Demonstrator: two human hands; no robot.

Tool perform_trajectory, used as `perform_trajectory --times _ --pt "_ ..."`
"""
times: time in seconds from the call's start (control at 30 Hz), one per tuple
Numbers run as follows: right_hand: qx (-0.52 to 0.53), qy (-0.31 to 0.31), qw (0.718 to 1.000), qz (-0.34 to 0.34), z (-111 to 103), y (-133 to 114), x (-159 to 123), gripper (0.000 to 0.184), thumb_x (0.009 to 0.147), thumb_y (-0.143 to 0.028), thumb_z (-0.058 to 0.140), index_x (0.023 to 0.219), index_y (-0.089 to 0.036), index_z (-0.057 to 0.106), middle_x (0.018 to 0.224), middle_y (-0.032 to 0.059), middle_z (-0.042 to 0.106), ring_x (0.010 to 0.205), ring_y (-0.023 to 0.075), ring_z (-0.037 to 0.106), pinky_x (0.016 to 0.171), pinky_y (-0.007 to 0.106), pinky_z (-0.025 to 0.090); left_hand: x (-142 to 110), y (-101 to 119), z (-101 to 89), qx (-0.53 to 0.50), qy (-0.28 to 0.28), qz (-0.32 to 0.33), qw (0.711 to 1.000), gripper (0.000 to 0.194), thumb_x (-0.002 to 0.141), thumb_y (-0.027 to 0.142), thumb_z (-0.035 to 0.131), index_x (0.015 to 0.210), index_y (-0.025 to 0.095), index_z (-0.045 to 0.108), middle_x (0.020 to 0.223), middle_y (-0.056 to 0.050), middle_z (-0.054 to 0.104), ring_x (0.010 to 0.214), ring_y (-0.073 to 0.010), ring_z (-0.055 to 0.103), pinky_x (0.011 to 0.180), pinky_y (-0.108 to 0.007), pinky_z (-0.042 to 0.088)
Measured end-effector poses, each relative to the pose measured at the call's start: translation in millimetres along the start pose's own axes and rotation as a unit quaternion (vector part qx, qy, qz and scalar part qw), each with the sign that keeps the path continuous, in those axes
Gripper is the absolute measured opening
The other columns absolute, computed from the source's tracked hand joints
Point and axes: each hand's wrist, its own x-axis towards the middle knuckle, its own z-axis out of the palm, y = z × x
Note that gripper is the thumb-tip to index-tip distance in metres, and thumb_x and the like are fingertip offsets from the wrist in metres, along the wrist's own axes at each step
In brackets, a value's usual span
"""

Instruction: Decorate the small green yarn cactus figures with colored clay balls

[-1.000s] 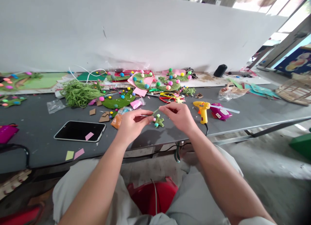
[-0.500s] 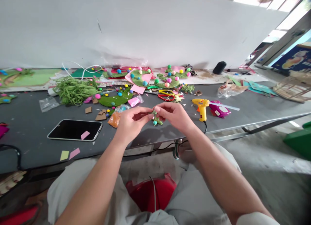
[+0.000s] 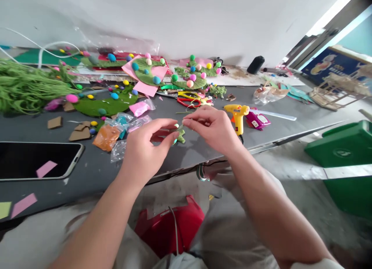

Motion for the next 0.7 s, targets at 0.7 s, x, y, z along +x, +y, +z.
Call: perform_trajectory --times 0.7 --pt "0.111 0.073 0.988 0.078 -12.9 0.5 -17.9 0.023 0.094 -0.043 0.072 0.092 -0.021 0.077 0.074 0.0022 0.072 0.063 0.0143 0.068 0.060 0.029 0.058 -2.2 -4.3 9.2 0.025 -0.023 0.069 0.997 0.017 0.093 0.022 0.071 0.109 0.025 0.078 0.103 -0.003 0.079 0.087 -0.0184 0.075 0.080 -0.030 0.064"
